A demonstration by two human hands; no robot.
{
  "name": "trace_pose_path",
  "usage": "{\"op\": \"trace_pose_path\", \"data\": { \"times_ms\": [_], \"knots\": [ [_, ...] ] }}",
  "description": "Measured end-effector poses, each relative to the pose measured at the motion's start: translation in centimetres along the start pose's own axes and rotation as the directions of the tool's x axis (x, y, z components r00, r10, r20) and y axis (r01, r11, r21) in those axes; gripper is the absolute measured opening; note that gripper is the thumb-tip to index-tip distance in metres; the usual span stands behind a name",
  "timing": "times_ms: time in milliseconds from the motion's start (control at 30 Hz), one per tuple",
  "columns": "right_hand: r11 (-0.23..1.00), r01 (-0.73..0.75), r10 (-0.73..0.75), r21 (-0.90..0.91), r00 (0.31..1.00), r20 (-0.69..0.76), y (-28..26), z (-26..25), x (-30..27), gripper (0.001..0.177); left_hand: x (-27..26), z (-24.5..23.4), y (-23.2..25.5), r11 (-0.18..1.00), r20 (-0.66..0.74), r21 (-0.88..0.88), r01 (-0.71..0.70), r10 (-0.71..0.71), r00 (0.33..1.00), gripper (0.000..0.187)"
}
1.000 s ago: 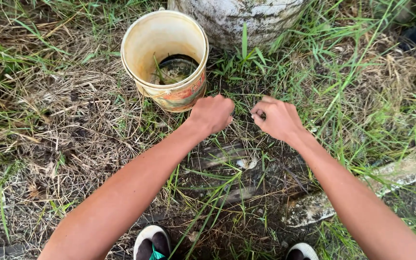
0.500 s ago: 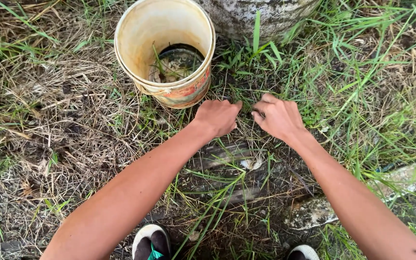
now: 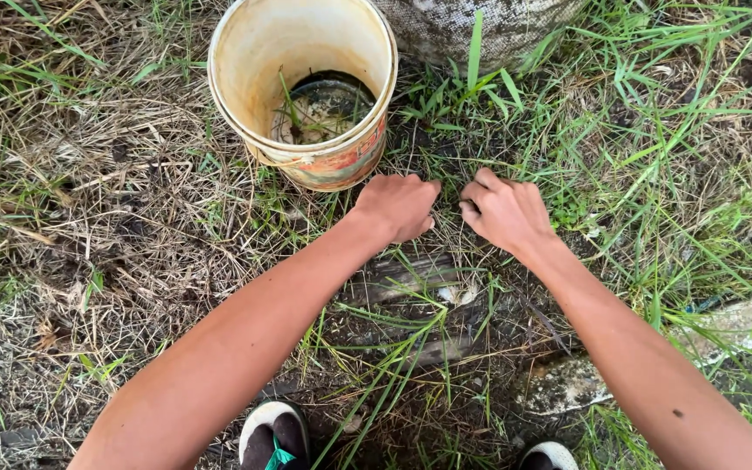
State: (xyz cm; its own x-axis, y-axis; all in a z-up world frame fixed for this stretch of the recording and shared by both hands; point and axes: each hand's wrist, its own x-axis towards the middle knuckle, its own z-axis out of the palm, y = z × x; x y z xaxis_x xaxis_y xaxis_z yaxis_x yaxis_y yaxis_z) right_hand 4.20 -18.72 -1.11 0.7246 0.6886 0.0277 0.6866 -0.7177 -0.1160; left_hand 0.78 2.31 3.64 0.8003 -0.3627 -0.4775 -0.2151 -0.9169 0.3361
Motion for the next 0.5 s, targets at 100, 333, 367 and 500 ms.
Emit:
{"op": "trace_pose_path", "data": {
  "times_ms": [100, 333, 367, 500],
  "knots": [
    [0.999, 0.021, -0.018, -0.042, 0.998, 0.062, 0.4, 0.1, -0.2, 0.018, 0.2, 0.3, -0.2, 1.0, -0.023, -0.009, -0.008, 0.008, 1.0, 0.044],
    [0.999, 0.011, -0.007, -0.035, 0.995, 0.098, 1.2, 0.6, -0.4, 0.017, 0.0, -0.1, 0.1, 1.0, -0.002, -0.008, -0.003, 0.003, 1.0, 0.042],
    [0.999, 0.022, -0.02, -0.031, 0.997, 0.069, 1.1, 0.4, -0.3, 0.016, 0.0, 0.0, 0.1, 1.0, -0.002, -0.01, -0.001, 0.001, 1.0, 0.041],
    [0.999, 0.03, -0.03, -0.012, 0.999, 0.029, 1.0, -0.1, -0.5, 0.015, 0.0, 0.1, 0.1, 1.0, -0.014, -0.007, -0.006, 0.006, 1.0, 0.04]
  ]
}}
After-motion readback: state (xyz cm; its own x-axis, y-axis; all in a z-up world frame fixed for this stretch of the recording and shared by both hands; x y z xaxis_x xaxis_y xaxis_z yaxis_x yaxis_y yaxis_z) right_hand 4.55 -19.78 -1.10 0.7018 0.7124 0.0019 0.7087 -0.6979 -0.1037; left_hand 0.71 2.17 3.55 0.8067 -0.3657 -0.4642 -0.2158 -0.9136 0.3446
